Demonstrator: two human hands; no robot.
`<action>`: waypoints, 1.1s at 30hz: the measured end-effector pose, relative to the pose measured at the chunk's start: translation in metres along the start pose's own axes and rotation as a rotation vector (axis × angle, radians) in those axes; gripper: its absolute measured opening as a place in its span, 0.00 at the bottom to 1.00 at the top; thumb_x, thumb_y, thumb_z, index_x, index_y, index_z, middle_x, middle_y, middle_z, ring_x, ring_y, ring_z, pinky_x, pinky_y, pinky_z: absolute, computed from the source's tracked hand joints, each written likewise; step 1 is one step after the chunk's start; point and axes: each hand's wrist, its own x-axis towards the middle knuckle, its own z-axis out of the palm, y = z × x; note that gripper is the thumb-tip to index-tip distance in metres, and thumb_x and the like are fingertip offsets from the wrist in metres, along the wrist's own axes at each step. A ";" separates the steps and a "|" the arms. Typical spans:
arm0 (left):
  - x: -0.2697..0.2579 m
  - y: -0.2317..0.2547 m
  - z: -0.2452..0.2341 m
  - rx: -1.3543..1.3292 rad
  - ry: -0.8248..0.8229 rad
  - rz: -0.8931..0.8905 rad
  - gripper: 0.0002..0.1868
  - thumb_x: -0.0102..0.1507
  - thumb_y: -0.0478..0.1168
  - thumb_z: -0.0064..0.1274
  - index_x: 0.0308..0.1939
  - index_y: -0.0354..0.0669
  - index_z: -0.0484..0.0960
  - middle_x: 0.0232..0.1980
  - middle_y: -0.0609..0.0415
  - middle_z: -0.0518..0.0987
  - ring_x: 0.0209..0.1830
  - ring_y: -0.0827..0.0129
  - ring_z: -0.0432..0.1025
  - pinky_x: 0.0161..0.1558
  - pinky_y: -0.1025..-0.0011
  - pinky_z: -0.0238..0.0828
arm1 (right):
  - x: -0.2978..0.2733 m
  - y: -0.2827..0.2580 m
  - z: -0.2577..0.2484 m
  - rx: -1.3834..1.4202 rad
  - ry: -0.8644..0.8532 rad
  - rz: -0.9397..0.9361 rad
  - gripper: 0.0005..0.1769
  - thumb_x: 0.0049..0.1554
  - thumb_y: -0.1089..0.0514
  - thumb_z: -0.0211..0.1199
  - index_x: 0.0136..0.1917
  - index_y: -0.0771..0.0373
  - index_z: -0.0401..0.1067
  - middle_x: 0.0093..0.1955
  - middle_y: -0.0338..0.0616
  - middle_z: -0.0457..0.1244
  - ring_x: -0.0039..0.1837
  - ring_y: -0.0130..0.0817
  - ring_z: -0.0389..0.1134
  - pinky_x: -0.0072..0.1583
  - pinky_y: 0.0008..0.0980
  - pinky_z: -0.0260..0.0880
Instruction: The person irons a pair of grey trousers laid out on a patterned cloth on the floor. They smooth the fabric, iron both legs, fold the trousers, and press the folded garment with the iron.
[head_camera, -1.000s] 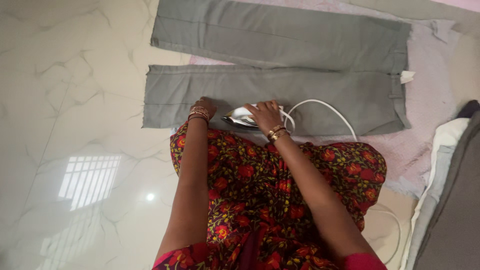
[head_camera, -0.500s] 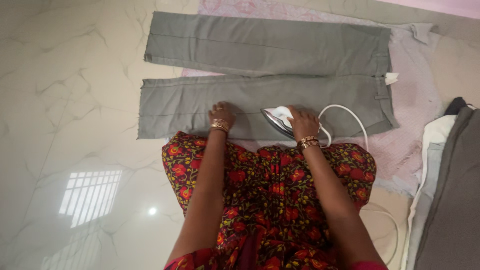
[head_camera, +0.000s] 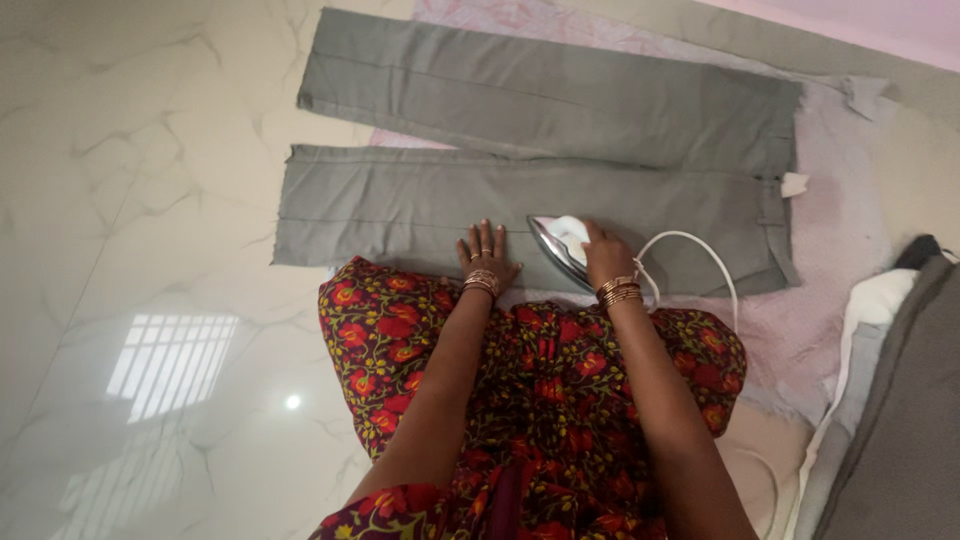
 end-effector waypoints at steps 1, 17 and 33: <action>0.000 0.002 -0.001 0.002 -0.003 -0.005 0.52 0.65 0.70 0.39 0.82 0.60 0.28 0.85 0.52 0.21 0.84 0.53 0.17 0.76 0.42 0.13 | 0.005 -0.003 -0.006 0.017 -0.039 0.045 0.25 0.60 0.54 0.63 0.69 0.54 0.66 0.53 0.58 0.69 0.53 0.58 0.71 0.53 0.54 0.71; 0.010 -0.005 0.020 0.142 0.100 0.034 0.54 0.65 0.72 0.41 0.82 0.54 0.33 0.86 0.48 0.29 0.85 0.51 0.26 0.79 0.49 0.27 | 0.099 0.000 -0.024 0.029 -0.058 0.104 0.23 0.61 0.53 0.64 0.68 0.57 0.70 0.59 0.55 0.68 0.59 0.57 0.69 0.59 0.53 0.69; 0.016 -0.009 0.027 0.088 0.121 0.044 0.57 0.63 0.66 0.51 0.81 0.39 0.37 0.85 0.44 0.35 0.85 0.53 0.30 0.79 0.57 0.32 | -0.002 0.033 -0.046 -0.072 -0.061 0.064 0.26 0.61 0.50 0.63 0.71 0.51 0.67 0.55 0.58 0.69 0.56 0.59 0.69 0.54 0.56 0.70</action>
